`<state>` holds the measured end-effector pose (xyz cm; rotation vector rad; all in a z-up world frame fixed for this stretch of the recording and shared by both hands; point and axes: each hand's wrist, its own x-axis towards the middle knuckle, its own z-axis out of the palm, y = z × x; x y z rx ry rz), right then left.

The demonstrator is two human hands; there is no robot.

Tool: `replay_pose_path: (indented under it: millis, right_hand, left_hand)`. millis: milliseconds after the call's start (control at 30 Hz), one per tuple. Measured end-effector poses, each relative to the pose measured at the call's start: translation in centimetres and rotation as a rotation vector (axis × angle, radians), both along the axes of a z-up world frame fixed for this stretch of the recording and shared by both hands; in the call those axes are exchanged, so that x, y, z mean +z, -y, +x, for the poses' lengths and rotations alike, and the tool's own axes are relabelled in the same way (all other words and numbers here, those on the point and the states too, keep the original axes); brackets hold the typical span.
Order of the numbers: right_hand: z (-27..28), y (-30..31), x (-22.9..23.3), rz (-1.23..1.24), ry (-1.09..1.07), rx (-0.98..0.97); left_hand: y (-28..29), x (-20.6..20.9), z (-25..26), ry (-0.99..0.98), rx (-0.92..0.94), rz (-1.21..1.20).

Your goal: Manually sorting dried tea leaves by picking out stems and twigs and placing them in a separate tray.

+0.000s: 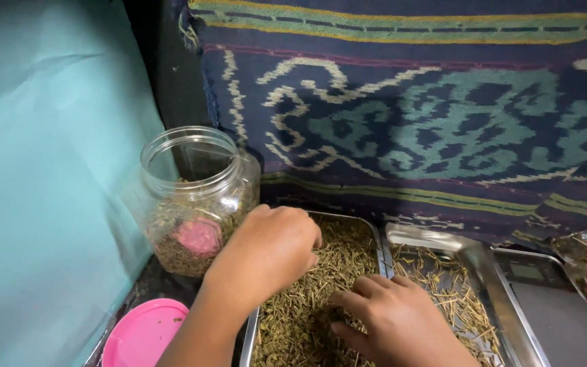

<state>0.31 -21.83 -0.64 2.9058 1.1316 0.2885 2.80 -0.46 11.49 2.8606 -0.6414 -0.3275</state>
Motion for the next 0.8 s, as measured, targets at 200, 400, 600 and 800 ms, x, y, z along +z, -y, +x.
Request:
replay_pose_path:
  millis: [200,400,600,800]
  right_hand:
    - [0.5,-2.6,1.2,-0.007,-0.008,0.024]
    - [2.9,-4.4,-3.1,-0.023,0.104,0.043]
    - [3.1,-5.4,-3.9,0.019,0.101,0.113]
    - [2.0,-3.9,-0.5,0.109,0.095,0.074]
  left_hand:
    - [-0.4,0.0,-0.1,0.045,-0.027,0.022]
    - [-0.8,-1.2,0.0,0.156,-0.061,-0.015]
    - [-0.7,-2.0,0.3,0.163,-0.046,-0.026]
    - [-0.8,-3.0,2.3,0.129,-0.036,0.036]
